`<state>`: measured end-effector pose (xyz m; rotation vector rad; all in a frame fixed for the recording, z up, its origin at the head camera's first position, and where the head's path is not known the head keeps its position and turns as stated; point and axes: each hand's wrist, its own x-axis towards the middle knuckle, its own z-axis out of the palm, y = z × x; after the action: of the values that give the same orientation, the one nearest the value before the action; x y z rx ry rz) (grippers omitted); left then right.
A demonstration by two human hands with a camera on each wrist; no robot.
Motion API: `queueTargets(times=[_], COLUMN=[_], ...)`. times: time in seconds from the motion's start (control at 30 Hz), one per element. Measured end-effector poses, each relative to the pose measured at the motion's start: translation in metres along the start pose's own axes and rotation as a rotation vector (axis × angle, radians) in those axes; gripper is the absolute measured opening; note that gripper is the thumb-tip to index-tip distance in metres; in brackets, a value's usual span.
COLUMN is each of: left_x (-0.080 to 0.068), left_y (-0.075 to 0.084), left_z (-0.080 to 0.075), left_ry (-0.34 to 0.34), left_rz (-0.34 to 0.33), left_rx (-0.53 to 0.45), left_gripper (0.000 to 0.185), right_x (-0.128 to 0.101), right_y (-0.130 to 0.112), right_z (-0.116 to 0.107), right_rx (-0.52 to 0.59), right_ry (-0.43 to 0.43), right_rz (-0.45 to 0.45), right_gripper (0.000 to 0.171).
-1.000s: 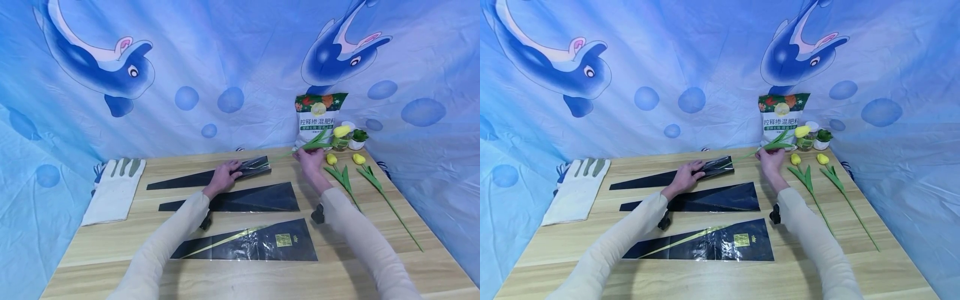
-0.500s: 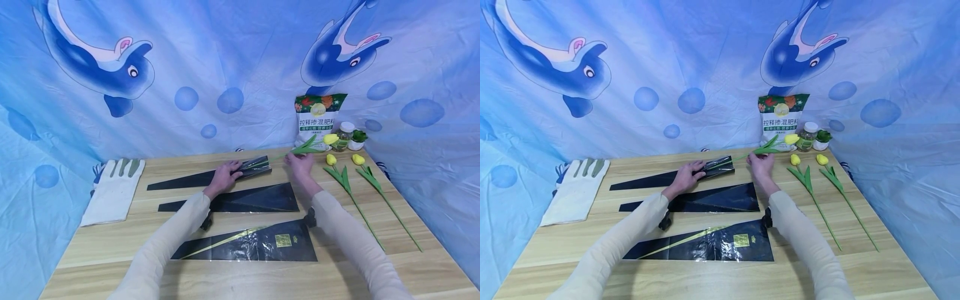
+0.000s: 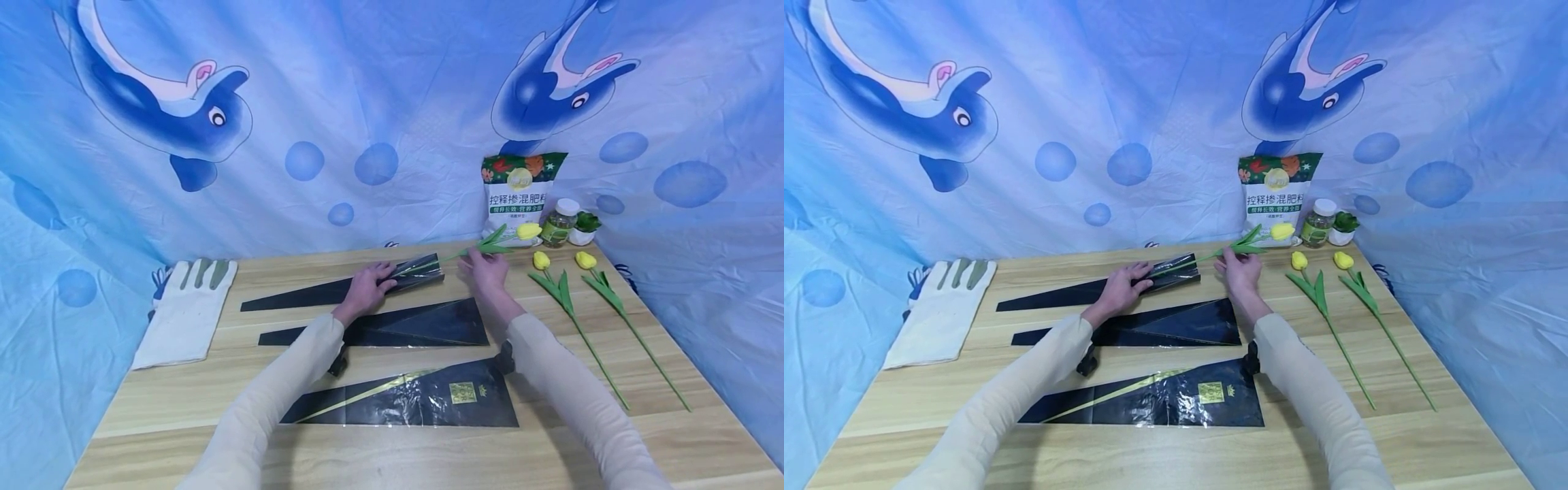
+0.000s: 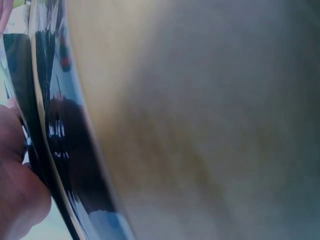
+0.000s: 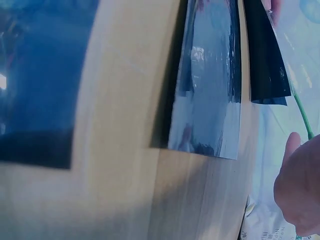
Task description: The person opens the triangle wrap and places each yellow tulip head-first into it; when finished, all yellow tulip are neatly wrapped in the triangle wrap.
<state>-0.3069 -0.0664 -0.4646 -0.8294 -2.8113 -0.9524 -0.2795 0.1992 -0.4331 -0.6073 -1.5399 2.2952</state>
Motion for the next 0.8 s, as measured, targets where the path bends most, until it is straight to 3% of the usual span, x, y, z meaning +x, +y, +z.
queueTargets(times=[0.33, 0.8], left_x=[0.0010, -0.0004], left_y=[-0.0010, -0.0001], left_z=[0.0021, 0.0017], left_ry=[0.006, 0.017], left_rz=[0.007, 0.018], left_rx=[0.004, 0.007], left_gripper=[0.046, 0.046], right_x=[-0.0042, -0.0047], right_y=[-0.0025, 0.0043], right_z=[-0.0029, -0.0060], right_rx=[-0.045, -0.012], right_ry=[-0.038, -0.038], right_rz=[0.038, 0.051], right_gripper=[0.041, 0.050])
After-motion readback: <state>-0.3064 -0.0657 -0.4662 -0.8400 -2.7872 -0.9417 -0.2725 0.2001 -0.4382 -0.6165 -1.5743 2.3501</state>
